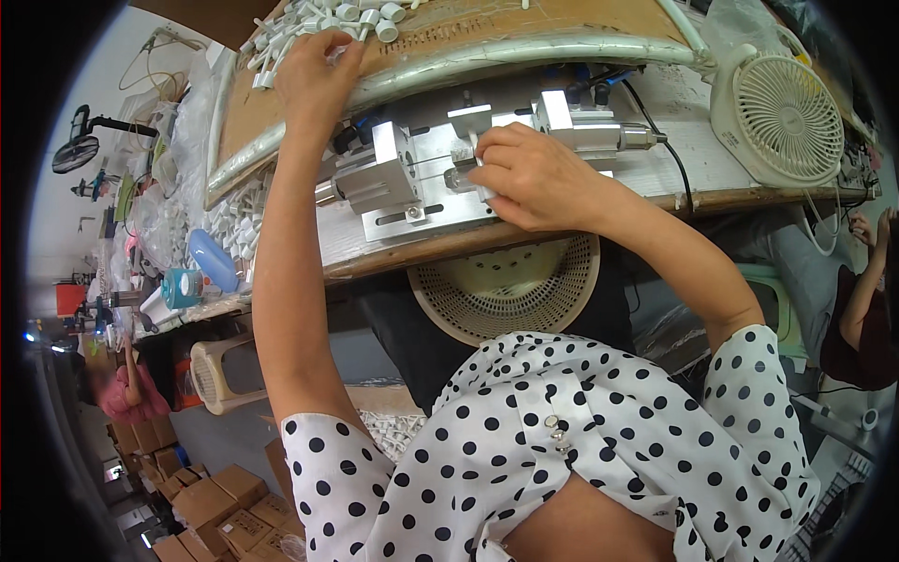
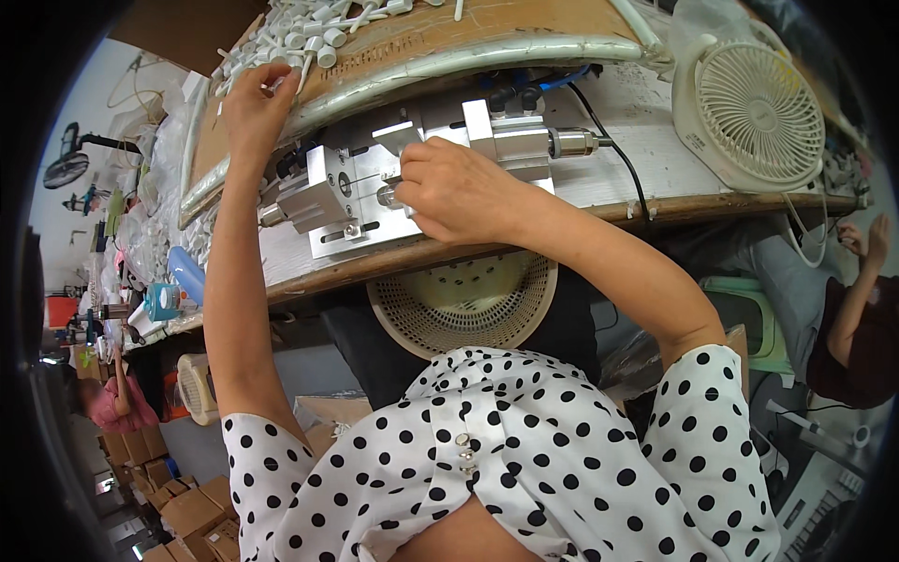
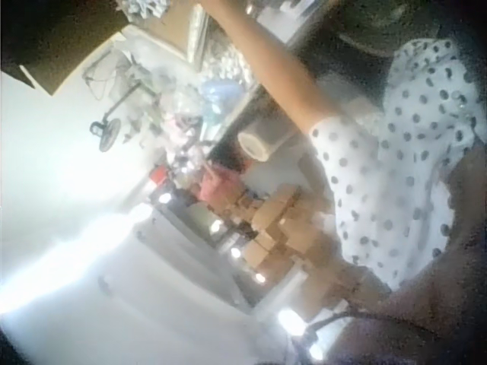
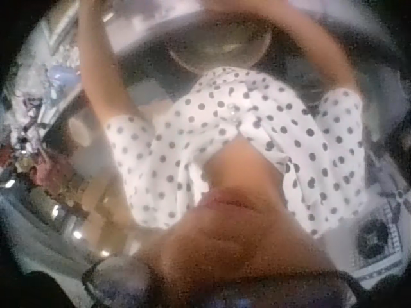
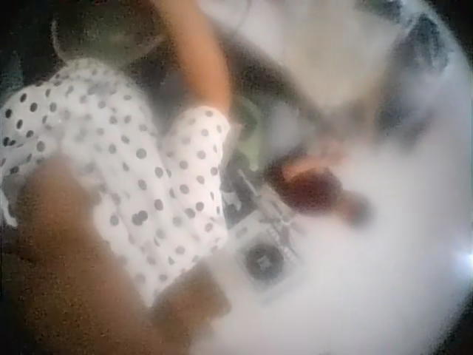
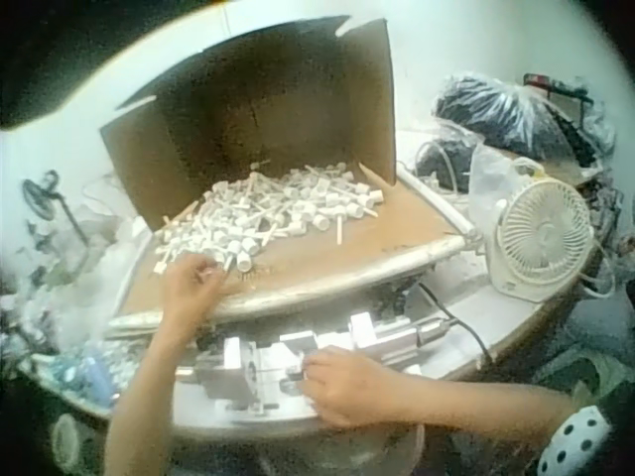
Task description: The recorder is assembling small white plastic components using a pneumatic jig.
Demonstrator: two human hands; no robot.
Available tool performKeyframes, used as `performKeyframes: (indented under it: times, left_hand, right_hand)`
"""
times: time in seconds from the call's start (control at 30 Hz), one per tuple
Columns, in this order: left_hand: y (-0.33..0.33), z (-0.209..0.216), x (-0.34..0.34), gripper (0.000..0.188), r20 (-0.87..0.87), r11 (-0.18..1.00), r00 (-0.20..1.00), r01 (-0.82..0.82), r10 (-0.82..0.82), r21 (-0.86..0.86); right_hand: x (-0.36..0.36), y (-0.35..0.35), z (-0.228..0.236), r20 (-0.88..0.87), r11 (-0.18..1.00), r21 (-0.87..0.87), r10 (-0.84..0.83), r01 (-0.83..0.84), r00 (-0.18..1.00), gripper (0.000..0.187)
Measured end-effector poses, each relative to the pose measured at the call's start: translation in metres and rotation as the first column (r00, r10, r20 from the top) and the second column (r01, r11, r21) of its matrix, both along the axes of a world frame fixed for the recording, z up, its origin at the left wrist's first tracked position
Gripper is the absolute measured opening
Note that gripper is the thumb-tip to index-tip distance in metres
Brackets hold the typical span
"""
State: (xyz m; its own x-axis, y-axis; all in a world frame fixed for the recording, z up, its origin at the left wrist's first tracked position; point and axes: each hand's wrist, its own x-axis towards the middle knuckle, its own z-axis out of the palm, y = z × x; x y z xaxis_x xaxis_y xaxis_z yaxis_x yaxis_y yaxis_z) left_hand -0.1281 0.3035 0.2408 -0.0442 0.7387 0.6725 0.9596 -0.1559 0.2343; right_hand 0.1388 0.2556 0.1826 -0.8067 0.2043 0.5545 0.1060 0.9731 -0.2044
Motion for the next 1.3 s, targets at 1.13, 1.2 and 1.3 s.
performKeyframes:
  times: [1.13, 1.2, 1.3]
  left_hand:
    - [-0.135, -0.07, 0.135, 0.03, 0.235, 0.931, 0.917, 0.353, -0.323, -0.095]
    - [-0.133, -0.069, 0.137, 0.029, 0.196, 0.935, 0.935, 0.326, -0.297, -0.142]
    - [-0.13, -0.065, 0.139, 0.027, 0.101, 0.935, 0.949, 0.314, -0.3, -0.168]
  right_hand:
    - [-0.011, 0.177, 0.07, 0.153, 0.898, 0.184, -0.428, 0.4, 0.891, 0.018]
    - [-0.003, 0.164, 0.076, 0.153, 0.917, 0.066, -0.398, 0.392, 0.905, 0.022]
    - [0.007, 0.141, 0.084, -0.008, 0.951, -0.132, -0.282, 0.279, 0.959, 0.027]
